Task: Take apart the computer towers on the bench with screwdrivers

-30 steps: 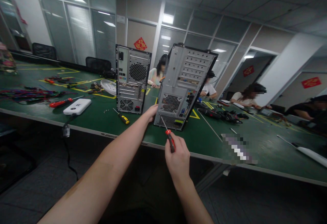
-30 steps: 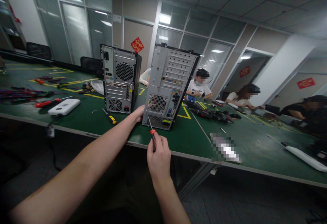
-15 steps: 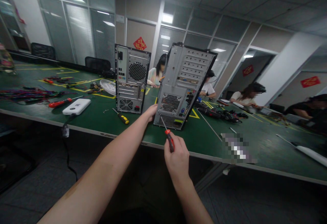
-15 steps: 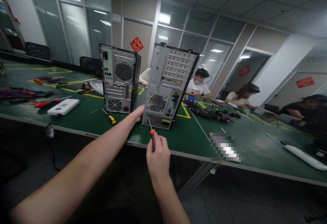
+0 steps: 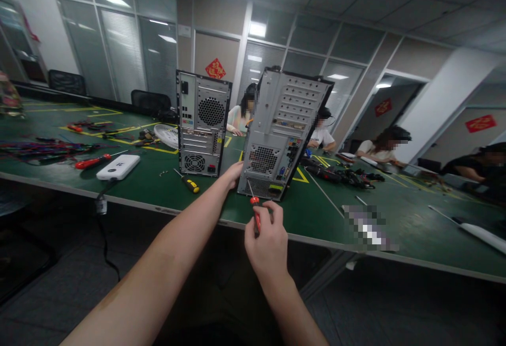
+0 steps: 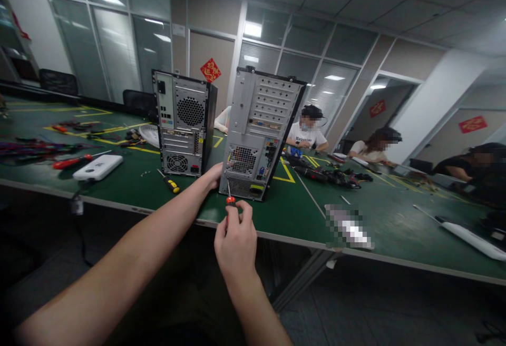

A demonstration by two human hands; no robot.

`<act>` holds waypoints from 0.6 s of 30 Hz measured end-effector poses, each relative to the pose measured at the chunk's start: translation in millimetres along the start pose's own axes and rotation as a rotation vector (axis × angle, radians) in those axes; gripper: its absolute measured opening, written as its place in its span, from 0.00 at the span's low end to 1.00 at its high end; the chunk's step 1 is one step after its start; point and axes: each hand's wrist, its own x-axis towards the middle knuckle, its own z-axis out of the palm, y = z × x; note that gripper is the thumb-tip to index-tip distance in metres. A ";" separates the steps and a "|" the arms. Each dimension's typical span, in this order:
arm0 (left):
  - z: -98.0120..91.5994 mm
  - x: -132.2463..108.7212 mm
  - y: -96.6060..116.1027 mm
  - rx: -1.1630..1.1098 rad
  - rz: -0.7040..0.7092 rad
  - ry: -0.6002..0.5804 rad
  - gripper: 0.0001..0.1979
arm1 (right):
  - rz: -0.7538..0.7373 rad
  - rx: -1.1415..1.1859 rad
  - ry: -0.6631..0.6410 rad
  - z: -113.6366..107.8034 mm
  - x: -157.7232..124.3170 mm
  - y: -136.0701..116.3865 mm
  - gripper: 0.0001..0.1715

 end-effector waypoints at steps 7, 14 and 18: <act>2.0 -2.6 1.4 -0.024 -0.008 -0.001 0.17 | -0.048 0.071 0.040 3.9 1.1 -2.6 0.08; 1.2 -2.1 0.7 0.000 -0.012 0.009 0.15 | 0.012 0.198 -0.071 -5.6 3.8 -8.5 0.16; 2.8 -4.9 2.7 -0.002 -0.012 0.014 0.15 | 0.004 0.052 -0.094 -2.4 1.4 -5.1 0.18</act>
